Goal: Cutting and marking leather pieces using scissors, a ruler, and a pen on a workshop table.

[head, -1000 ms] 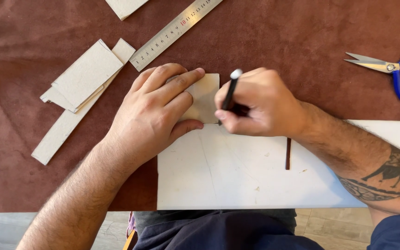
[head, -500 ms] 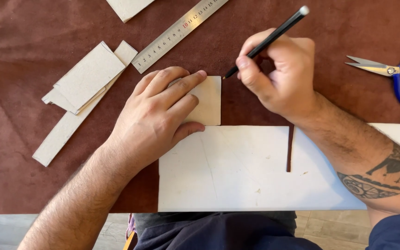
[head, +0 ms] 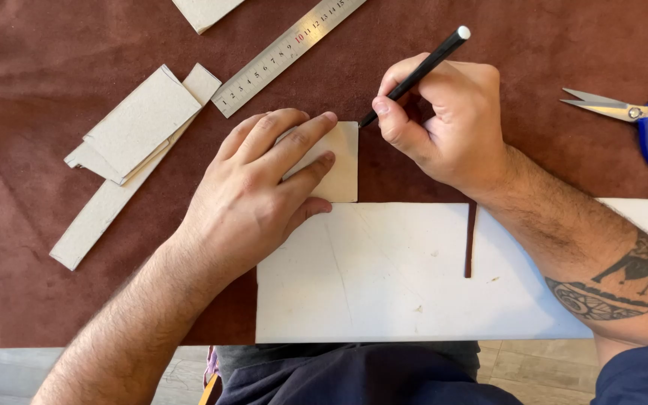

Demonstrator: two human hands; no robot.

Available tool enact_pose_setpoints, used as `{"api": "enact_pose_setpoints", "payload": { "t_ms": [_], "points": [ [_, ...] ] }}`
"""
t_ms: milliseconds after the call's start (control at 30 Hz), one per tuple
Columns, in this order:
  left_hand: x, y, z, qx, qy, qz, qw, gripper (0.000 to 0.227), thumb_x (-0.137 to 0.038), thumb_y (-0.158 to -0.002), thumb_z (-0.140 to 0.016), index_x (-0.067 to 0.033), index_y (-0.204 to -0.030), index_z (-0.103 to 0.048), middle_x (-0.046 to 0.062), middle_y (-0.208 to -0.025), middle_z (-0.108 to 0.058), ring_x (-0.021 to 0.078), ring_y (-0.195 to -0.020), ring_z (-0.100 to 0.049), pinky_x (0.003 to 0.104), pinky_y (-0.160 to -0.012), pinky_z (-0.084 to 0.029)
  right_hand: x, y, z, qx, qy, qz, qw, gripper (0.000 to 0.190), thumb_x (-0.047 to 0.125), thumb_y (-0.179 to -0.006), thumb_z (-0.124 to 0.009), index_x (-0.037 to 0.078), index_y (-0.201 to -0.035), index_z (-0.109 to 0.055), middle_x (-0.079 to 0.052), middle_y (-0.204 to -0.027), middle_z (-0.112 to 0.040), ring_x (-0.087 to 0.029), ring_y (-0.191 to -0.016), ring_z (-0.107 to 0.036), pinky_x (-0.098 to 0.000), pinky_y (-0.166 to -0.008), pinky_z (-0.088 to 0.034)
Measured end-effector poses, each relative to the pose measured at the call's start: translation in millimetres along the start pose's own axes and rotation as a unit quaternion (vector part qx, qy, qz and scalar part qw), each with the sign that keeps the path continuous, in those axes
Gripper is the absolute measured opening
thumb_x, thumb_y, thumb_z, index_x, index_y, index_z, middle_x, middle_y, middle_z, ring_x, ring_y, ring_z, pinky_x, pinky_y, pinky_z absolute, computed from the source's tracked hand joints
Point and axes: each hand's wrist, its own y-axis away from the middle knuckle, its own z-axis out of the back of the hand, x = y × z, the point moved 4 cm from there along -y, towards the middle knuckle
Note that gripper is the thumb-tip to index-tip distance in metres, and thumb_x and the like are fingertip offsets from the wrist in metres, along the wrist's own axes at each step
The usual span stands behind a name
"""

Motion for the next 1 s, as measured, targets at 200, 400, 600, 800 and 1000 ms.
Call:
{"api": "enact_pose_setpoints", "payload": {
  "t_ms": [200,400,600,800,1000],
  "points": [
    [-7,-2,2,0.001,-0.029,-0.008,1.000,0.037,-0.026,-0.092,-0.084,0.0002,-0.112,-0.068,0.011,-0.127,-0.059,0.0314,-0.114,-0.058,0.046,-0.094,-0.052,-1,0,0,0.000,0.005,-0.007,1.000,0.017,0.008,-0.107,-0.063,-0.005,-0.097,-0.067,-0.013,-0.089,-0.070,-0.026,-0.075,-0.066,-0.0348,-0.070,-0.049],
    [-14,-1,1,-0.008,-0.069,-0.015,0.997,0.030,-0.019,-0.097,-0.081,0.0034,-0.113,-0.068,0.011,-0.123,-0.060,0.0278,-0.104,-0.060,0.041,-0.090,-0.055,-2,0,0,0.000,0.015,-0.007,1.000,0.018,0.009,-0.108,-0.063,-0.004,-0.097,-0.067,-0.012,-0.089,-0.070,-0.026,-0.075,-0.066,-0.0353,-0.070,-0.049],
    [-17,2,-3,0.014,-0.102,-0.018,0.995,0.049,-0.033,-0.091,-0.083,0.0040,-0.119,-0.069,0.013,-0.130,-0.062,0.0276,-0.112,-0.060,0.039,-0.092,-0.055,-2,1,0,0.001,0.015,-0.004,1.000,0.018,0.009,-0.108,-0.063,-0.005,-0.098,-0.067,-0.013,-0.091,-0.070,-0.026,-0.075,-0.066,-0.0352,-0.070,-0.049],
    [-18,7,-5,0.022,-0.115,-0.005,0.993,0.054,-0.040,-0.093,-0.079,0.0028,-0.125,-0.068,0.012,-0.134,-0.062,0.0262,-0.119,-0.061,0.038,-0.094,-0.056,1,0,-1,-0.002,0.020,0.000,1.000,0.020,0.008,-0.108,-0.063,-0.006,-0.095,-0.067,-0.013,-0.090,-0.071,-0.026,-0.074,-0.066,-0.0344,-0.068,-0.049],
    [-21,7,-2,0.032,-0.116,0.003,0.993,0.053,-0.044,-0.094,-0.077,-0.0002,-0.123,-0.066,0.013,-0.137,-0.061,0.0263,-0.124,-0.059,0.037,-0.100,-0.056,0,2,-2,-0.003,0.029,0.006,1.000,0.018,0.007,-0.107,-0.064,-0.005,-0.095,-0.068,-0.013,-0.091,-0.071,-0.026,-0.074,-0.065,-0.0351,-0.069,-0.049]
  ]
}}
